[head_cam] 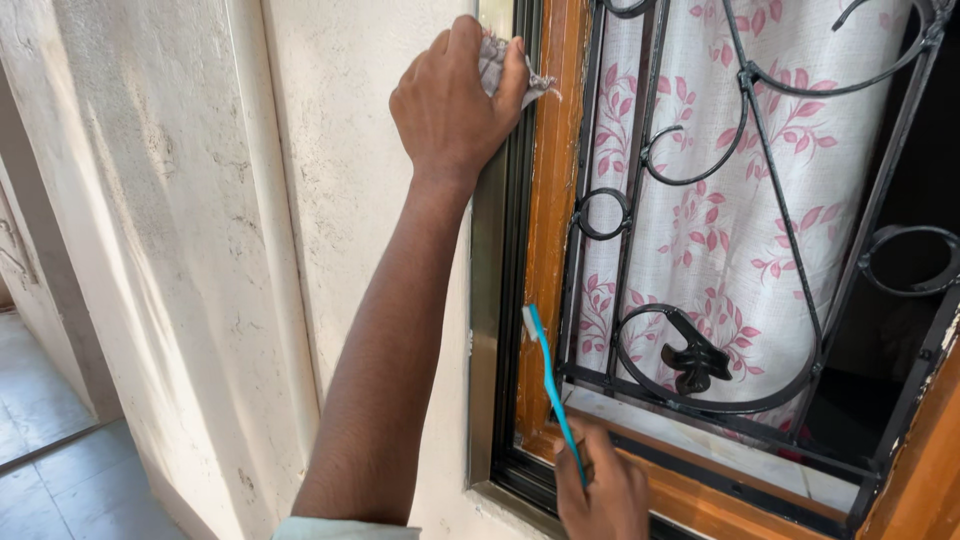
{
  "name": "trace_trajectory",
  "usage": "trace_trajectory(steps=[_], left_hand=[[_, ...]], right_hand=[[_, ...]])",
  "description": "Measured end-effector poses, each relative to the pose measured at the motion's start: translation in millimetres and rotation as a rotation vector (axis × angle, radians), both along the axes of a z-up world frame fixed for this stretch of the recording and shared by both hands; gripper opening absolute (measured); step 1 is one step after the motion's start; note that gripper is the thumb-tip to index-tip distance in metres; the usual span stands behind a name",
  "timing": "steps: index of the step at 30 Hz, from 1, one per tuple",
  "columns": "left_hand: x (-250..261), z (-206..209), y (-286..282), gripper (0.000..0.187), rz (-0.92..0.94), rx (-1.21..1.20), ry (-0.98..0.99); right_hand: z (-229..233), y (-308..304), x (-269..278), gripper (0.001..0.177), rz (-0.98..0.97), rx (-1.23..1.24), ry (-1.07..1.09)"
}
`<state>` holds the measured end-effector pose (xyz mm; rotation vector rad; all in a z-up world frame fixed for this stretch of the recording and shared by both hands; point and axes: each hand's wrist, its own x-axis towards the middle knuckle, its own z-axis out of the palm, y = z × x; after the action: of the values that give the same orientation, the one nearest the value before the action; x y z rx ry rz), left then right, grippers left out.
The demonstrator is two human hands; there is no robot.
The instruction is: The person cleans a window frame and grille using a cloth and a toothbrush. They wipe the metal grille and frame, then use the toothbrush to scrub the frame edges before wiping again.
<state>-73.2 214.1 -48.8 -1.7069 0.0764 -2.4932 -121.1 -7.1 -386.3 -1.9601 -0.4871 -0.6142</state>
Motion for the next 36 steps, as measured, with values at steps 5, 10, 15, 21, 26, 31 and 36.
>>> trace_trajectory(steps=[5, 10, 15, 21, 26, 31, 36], left_hand=[[-4.9, -4.1, -4.0, 0.033, -0.015, -0.011, -0.013], [-2.9, -4.5, -2.0, 0.033, -0.004, -0.001, -0.012], [0.2, -4.8, -0.4, 0.034, -0.019, -0.002, -0.018], [1.9, -5.0, -0.1, 0.033, -0.020, 0.016, -0.055], [1.6, -5.2, -0.6, 0.032, -0.004, -0.006, -0.044], [2.8, -5.6, 0.8, 0.032, -0.025, 0.025, -0.074], [-0.6, -5.2, 0.6, 0.033, -0.037, 0.008, -0.024]], right_hand=[[-55.6, 14.9, 27.4, 0.029, 0.036, 0.232, -0.197], [-89.9, 37.4, 53.9, 0.035, 0.244, 0.321, 0.080], [-92.5, 38.3, 48.7, 0.036, 0.389, 0.635, 0.189], [-32.6, 15.4, 20.4, 0.028, 0.052, 0.023, -0.555], [-0.8, 1.1, 6.8, 0.032, 0.052, -0.209, -0.429], [43.1, 3.9, 4.3, 0.031, 0.131, -0.116, -0.629], [8.7, 10.1, -1.9, 0.036, 0.177, -0.111, 0.018]])
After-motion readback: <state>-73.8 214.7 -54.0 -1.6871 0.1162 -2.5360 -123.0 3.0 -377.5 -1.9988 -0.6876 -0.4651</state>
